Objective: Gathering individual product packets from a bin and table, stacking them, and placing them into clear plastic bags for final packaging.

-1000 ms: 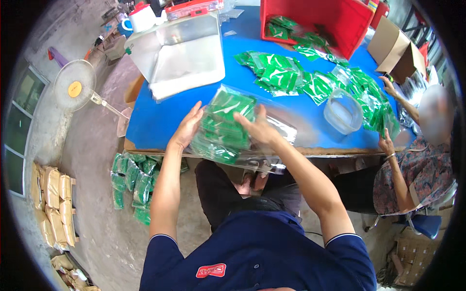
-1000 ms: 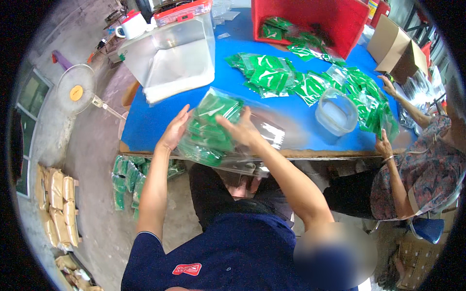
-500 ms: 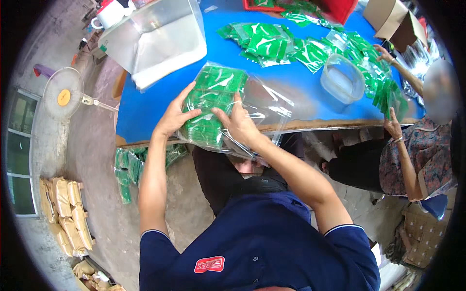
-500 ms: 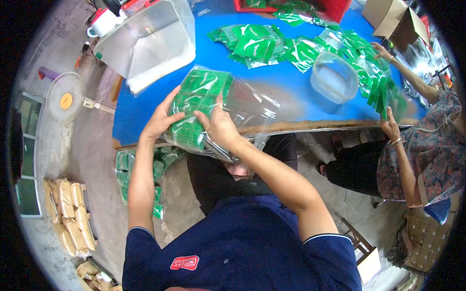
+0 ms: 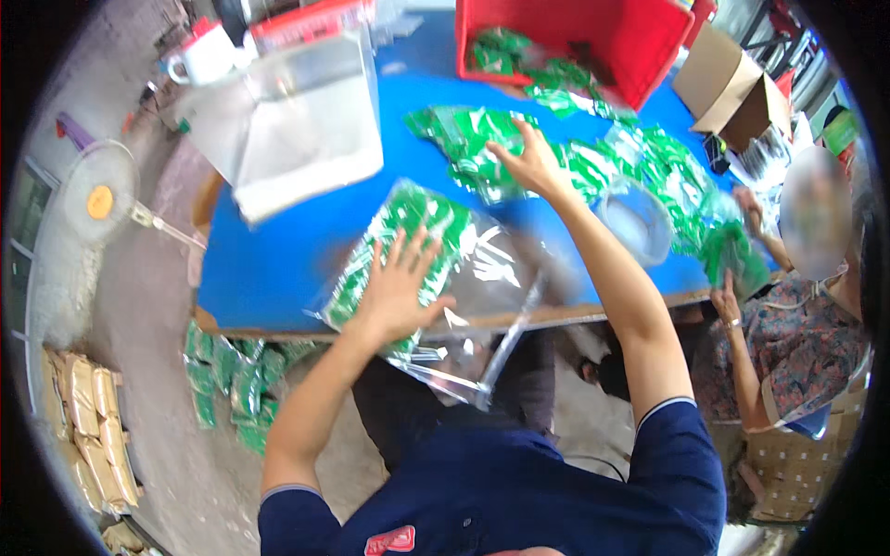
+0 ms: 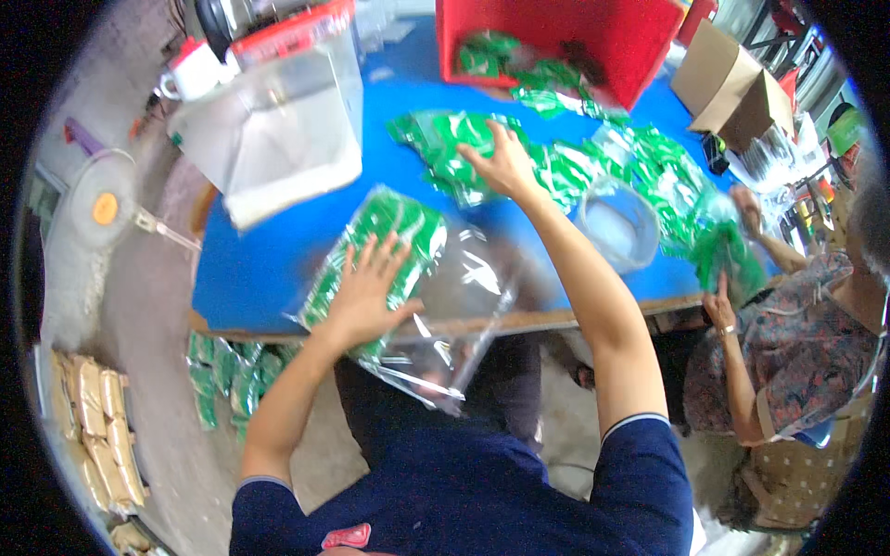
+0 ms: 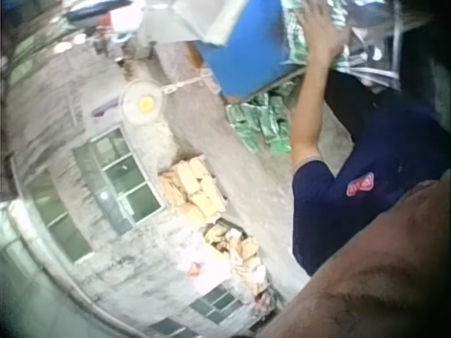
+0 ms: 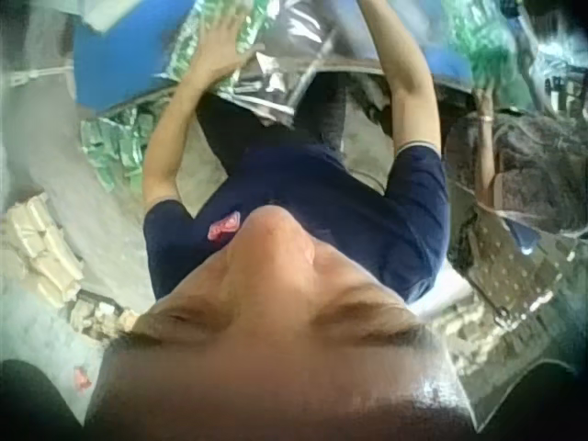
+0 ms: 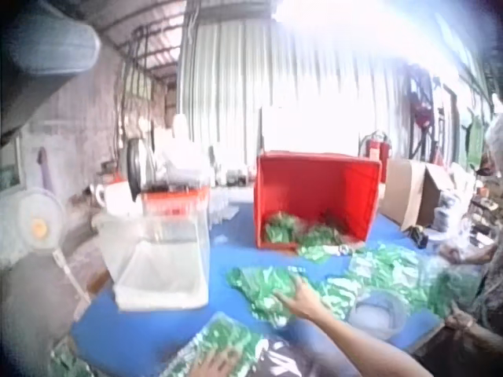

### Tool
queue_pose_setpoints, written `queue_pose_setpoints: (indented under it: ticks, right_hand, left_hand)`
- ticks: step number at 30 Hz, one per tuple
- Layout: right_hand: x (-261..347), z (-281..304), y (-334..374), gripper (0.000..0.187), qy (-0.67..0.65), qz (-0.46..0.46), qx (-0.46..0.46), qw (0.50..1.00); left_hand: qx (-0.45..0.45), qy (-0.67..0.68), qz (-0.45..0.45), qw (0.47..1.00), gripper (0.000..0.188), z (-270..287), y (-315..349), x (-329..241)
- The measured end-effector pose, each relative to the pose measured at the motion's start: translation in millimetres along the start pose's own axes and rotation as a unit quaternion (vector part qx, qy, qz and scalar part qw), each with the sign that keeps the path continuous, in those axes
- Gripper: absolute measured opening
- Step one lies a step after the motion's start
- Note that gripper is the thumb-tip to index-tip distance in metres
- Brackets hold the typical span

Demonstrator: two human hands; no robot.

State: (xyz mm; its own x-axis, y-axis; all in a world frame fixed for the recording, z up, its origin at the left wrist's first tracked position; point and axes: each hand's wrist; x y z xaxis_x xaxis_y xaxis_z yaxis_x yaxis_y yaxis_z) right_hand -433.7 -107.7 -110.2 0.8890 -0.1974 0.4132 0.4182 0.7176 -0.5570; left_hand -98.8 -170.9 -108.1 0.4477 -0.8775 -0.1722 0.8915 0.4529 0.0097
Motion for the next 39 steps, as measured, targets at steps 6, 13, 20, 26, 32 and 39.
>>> queue_pose_setpoints:
  ticks: [6, 13, 20, 26, 32, 39]
  right_hand:
    - [-33, -80, -53, 0.107, 0.112, -0.165, 0.186, 0.962]
    - [37, -72, 16, 0.099, 0.112, 0.099, 0.192, 0.970]
    - [40, -14, 98, 0.091, 0.007, 0.273, 0.185, 0.944]
    - [118, 25, 160, 0.097, 0.034, 0.227, 0.205, 0.951]
    - [143, 32, 208, 0.057, 0.000, 0.327, 0.248, 0.912]
    - [199, 31, 243, 0.031, -0.530, -0.241, -0.002, 0.813]
  left_hand:
    - [0.076, 0.003, -0.041, 0.996, 0.087, 13, 17, 21]
    - [0.092, -0.049, 0.082, 0.991, 0.086, 72, 60, 129]
    - [-0.191, 0.014, 0.115, 0.975, 0.065, 49, 70, 99]
    - [-0.005, 0.652, 0.255, 0.714, 0.020, -67, 146, -58]
    - [0.055, 0.839, 0.274, 0.467, 0.033, -97, 125, -81]
    - [0.032, 0.899, 0.185, 0.395, 0.046, -70, 120, -98]
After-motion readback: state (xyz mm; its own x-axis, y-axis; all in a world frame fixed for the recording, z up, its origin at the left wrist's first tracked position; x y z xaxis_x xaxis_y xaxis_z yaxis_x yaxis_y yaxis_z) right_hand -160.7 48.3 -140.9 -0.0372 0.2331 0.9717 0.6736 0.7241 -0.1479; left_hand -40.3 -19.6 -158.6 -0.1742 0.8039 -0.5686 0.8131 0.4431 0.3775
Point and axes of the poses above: each hand's wrist, its own y-axis away from the middle knuckle, its own z-axis out of the back of the hand, x = y × z, and after that the axes turned 12 degrees about z, right-handed
